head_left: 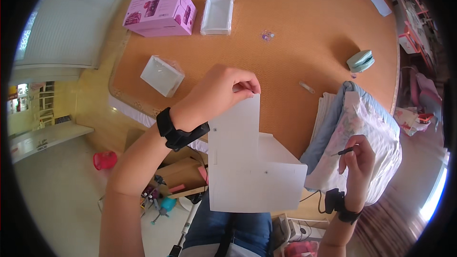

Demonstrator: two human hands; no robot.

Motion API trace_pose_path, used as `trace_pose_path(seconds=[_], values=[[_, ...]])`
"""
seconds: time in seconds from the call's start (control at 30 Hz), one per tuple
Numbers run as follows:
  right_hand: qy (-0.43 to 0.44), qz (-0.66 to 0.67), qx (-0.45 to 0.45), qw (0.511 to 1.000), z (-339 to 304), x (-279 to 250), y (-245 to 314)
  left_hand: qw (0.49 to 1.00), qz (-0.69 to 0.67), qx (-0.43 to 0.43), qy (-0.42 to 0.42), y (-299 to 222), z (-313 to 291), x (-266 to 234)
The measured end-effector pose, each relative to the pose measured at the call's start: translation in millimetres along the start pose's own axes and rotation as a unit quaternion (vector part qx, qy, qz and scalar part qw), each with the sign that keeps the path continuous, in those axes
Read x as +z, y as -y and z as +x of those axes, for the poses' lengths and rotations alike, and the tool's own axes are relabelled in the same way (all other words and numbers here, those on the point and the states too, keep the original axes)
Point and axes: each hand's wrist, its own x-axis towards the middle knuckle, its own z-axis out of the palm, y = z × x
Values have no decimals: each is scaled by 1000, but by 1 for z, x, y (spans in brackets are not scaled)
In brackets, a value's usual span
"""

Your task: The person assembles a white wooden shelf by hand using a small screwdriver to fasten various components together.

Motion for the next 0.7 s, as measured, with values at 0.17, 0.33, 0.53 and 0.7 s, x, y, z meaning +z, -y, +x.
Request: trace_pose_path(seconds=[0.17, 0.33, 0.53, 0.7], values=[[15, -9, 1, 1000, 2, -4, -5, 999, -44, -22, -1, 0, 4, 1], [38, -15, -7, 999, 5, -7, 1, 998, -41, -42, 35, -3, 8, -6], [43, -22, -11, 999, 7, -7, 3, 998, -32, -40, 37, -2, 10, -3], [53, -38, -10, 998, 9, 2, 10, 998, -27, -35, 40, -3, 8, -3]])
